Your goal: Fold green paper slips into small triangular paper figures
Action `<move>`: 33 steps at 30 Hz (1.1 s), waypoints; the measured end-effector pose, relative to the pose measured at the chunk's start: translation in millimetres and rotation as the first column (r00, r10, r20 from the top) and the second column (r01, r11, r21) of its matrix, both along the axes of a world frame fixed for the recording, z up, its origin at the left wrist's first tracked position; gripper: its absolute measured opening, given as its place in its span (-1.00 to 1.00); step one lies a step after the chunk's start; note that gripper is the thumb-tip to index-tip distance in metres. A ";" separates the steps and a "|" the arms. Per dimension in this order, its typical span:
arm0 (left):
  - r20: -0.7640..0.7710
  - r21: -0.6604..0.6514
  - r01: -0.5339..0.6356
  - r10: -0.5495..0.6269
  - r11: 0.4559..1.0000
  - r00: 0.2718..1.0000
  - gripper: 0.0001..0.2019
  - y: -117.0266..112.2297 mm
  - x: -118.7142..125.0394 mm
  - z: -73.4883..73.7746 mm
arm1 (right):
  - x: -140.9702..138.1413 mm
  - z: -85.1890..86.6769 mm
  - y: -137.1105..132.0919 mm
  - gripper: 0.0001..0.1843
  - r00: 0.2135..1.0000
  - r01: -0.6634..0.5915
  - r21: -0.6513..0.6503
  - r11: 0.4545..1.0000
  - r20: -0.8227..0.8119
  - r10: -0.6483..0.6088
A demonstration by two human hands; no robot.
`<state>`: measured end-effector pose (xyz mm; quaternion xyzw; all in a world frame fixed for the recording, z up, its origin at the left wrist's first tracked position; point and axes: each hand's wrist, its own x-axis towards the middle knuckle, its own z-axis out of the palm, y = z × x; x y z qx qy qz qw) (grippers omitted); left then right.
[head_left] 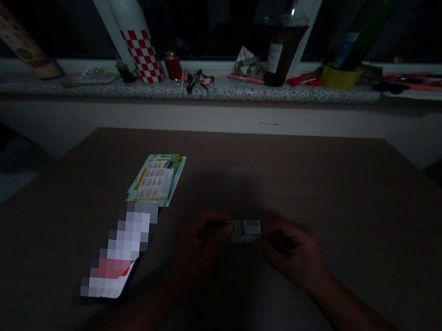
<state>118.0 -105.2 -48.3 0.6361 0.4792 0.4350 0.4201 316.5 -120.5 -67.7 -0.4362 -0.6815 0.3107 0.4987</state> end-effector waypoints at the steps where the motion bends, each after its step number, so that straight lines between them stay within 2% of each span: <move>1: 0.015 -0.025 0.003 -0.003 1.000 1.000 -0.94 0.0 1.1 -1.0 | -0.3 -0.3 0.0 -0.94 1.000 0.018 0.009 1.000 0.003 -0.018; 5: -0.069 -0.077 0.084 -0.089 0.993 0.994 -0.83 -0.4 4.0 -5.2 | 0.5 4.1 -0.8 -0.93 0.996 0.082 0.086 0.993 0.033 -0.085; 8: -0.133 -0.122 0.112 -0.128 0.986 0.983 -0.85 0.1 4.8 -7.6 | 1.7 7.8 -2.1 -0.91 0.995 0.080 0.126 0.989 0.052 -0.087; 15: -0.083 -0.146 0.126 -0.139 0.981 0.987 -0.88 4.2 3.3 -8.5 | 2.8 7.9 -2.5 -0.87 0.997 0.060 0.157 0.986 0.031 -0.066; 21: -0.074 -0.122 0.158 -0.168 0.980 0.983 -0.91 4.1 3.3 -9.0 | 2.1 9.6 -1.9 -0.84 0.994 0.076 0.166 0.983 0.065 -0.088; 26: -0.091 -0.119 0.159 -0.170 0.980 0.981 -0.92 5.1 4.5 -10.0 | 2.7 9.8 -1.4 -0.85 0.997 0.030 0.195 0.980 0.067 -0.044; 30: -0.167 -0.087 0.211 -0.223 0.974 0.960 -0.94 4.2 6.1 -5.4 | 3.6 8.5 -1.4 -0.83 0.996 0.003 0.207 0.978 0.082 -0.020; 33: -0.254 -0.011 0.295 -0.288 0.955 0.923 -0.90 2.5 7.0 -0.9 | 2.2 7.4 -1.8 -0.81 0.996 -0.027 0.231 0.973 0.085 0.007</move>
